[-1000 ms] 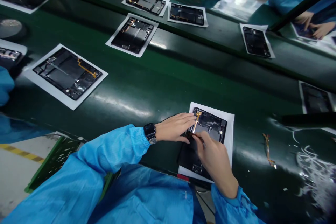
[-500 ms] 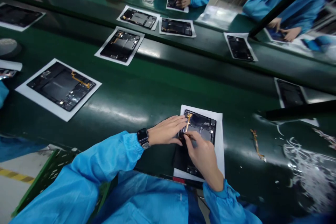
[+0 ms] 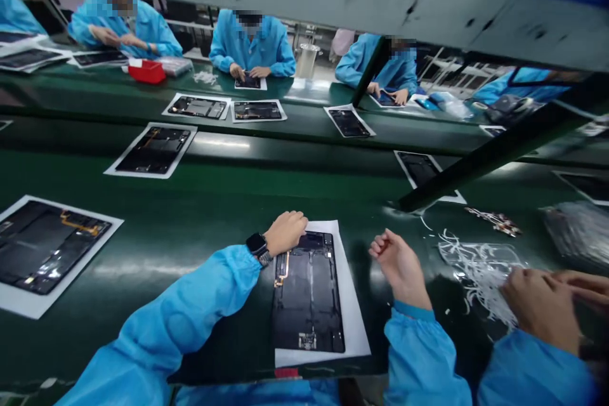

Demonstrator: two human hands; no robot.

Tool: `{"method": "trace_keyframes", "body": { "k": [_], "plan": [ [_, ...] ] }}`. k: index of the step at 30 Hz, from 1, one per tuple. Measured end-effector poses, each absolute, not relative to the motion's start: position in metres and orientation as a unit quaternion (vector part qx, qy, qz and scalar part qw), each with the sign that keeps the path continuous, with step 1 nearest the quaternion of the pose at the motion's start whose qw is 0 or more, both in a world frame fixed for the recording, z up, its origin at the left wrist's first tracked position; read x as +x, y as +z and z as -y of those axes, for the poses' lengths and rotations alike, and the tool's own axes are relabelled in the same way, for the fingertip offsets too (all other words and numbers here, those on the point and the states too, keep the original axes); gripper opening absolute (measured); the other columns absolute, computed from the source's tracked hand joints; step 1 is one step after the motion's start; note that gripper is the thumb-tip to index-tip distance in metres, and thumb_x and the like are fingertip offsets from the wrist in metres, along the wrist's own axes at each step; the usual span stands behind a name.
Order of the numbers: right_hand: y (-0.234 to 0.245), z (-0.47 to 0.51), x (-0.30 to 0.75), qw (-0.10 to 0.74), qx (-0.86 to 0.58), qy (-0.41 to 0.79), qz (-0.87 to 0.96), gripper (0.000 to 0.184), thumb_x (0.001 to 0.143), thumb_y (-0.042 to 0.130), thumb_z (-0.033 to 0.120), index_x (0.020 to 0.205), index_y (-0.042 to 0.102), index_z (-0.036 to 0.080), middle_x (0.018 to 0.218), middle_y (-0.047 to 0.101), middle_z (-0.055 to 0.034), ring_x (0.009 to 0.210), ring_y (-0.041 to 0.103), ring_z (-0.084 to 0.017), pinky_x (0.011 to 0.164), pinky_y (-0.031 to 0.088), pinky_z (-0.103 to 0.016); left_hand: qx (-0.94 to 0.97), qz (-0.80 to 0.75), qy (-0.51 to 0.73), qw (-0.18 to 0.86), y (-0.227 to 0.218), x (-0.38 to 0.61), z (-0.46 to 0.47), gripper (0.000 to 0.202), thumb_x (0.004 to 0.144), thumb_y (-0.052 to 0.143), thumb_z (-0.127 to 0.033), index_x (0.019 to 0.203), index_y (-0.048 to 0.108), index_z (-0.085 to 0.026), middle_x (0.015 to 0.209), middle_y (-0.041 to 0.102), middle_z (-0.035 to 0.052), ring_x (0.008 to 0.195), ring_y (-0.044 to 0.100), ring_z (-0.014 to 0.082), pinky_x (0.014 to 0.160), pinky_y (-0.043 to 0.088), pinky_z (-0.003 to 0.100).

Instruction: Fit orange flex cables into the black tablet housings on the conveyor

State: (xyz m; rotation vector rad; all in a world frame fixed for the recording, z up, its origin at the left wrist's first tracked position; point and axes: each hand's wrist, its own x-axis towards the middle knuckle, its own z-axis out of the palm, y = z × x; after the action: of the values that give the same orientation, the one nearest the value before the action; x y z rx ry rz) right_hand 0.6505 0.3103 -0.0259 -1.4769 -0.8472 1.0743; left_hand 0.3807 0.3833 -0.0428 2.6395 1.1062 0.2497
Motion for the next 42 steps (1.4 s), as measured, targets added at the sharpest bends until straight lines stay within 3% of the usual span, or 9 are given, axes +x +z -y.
{"method": "trace_keyframes", "body": {
  "k": [4,10,13,15,17,22,29,37,42],
  "plan": [
    [-0.035,-0.325,0.708,0.415,-0.769,0.261,0.410,0.030,0.070,0.063,0.050,0.069,0.055,0.021,0.055,0.048,0.0017,0.049,0.041,-0.014,0.048,0.030,-0.029,0.913,-0.377,0.073,0.135,-0.037,0.372,-0.390,0.015,0.092,0.048,-0.013,0.081,0.057,-0.017,0.088,0.060,0.0056,0.083,0.058,0.0196,0.074,0.043,0.031],
    [-0.058,-0.340,0.747,0.219,-0.853,0.172,0.442,0.016,0.072,0.062,0.038,0.075,0.065,0.022,0.063,0.062,-0.0037,0.057,0.053,-0.020,0.054,0.033,-0.031,0.903,-0.408,0.052,0.128,-0.028,0.367,-0.387,0.016,0.094,0.043,-0.014,0.083,0.053,-0.019,0.093,0.059,0.0044,0.087,0.057,0.0183,0.075,0.045,0.029],
    [-0.062,-0.341,0.749,0.195,-0.848,0.168,0.464,0.015,0.075,0.060,0.037,0.079,0.065,0.024,0.066,0.062,-0.0031,0.063,0.055,-0.022,0.055,0.035,-0.031,0.892,-0.434,0.047,0.121,-0.031,0.365,-0.385,0.007,0.095,0.048,-0.022,0.094,0.054,-0.019,0.103,0.058,0.0055,0.095,0.056,0.0199,0.080,0.046,0.030],
    [-0.063,-0.341,0.749,0.188,-0.841,0.167,0.478,0.015,0.074,0.059,0.038,0.079,0.065,0.025,0.068,0.062,-0.0032,0.064,0.056,-0.022,0.055,0.036,-0.031,0.878,-0.454,0.053,0.139,-0.033,0.362,-0.385,0.016,0.095,0.053,-0.029,0.107,0.052,-0.019,0.107,0.058,0.0058,0.099,0.056,0.0206,0.082,0.047,0.032],
    [-0.064,-0.340,0.750,0.187,-0.837,0.151,0.491,0.016,0.073,0.059,0.038,0.076,0.066,0.024,0.073,0.063,-0.0049,0.065,0.056,-0.023,0.055,0.036,-0.032,0.869,-0.465,0.051,0.162,-0.033,0.359,-0.384,0.019,0.094,0.055,-0.034,0.107,0.053,-0.019,0.101,0.060,0.0042,0.094,0.057,0.0201,0.080,0.047,0.031],
    [-0.063,-0.336,0.745,0.240,-0.813,0.162,0.504,0.019,0.072,0.057,0.040,0.071,0.067,0.024,0.077,0.068,-0.0079,0.065,0.059,-0.025,0.056,0.038,-0.034,0.877,-0.453,0.026,0.156,-0.029,0.358,-0.394,0.017,0.094,0.056,-0.029,0.080,0.057,-0.019,0.090,0.062,0.0024,0.090,0.057,0.0183,0.081,0.045,0.029],
    [-0.048,-0.331,0.712,0.426,-0.658,0.390,0.483,0.035,0.068,0.066,0.054,0.073,0.065,0.019,0.070,0.071,-0.0095,0.068,0.066,-0.025,0.064,0.049,-0.034,0.844,-0.525,0.025,0.108,-0.008,0.352,-0.506,0.012,0.094,0.056,-0.029,0.094,0.062,-0.020,0.086,0.067,0.0042,0.084,0.064,0.0196,0.075,0.047,0.029],
    [-0.051,-0.335,0.683,0.449,-0.585,0.483,0.472,0.037,0.072,0.068,0.045,0.094,0.071,0.015,0.061,0.064,-0.0012,0.066,0.064,-0.021,0.067,0.048,-0.031,0.799,-0.597,0.057,0.046,0.037,0.350,-0.648,0.029,0.095,0.057,-0.035,0.115,0.059,-0.014,0.115,0.061,0.0085,0.100,0.062,0.0198,0.087,0.054,0.040],
    [-0.048,-0.337,0.687,0.425,-0.607,0.494,0.454,0.037,0.070,0.067,0.053,0.080,0.072,0.017,0.067,0.068,-0.0056,0.063,0.062,-0.021,0.052,0.042,-0.028,0.795,-0.596,0.095,0.066,0.034,0.363,-0.659,0.030,0.095,0.058,-0.034,0.119,0.058,-0.015,0.118,0.060,0.0090,0.101,0.061,0.0205,0.087,0.054,0.041]
  ]
}}
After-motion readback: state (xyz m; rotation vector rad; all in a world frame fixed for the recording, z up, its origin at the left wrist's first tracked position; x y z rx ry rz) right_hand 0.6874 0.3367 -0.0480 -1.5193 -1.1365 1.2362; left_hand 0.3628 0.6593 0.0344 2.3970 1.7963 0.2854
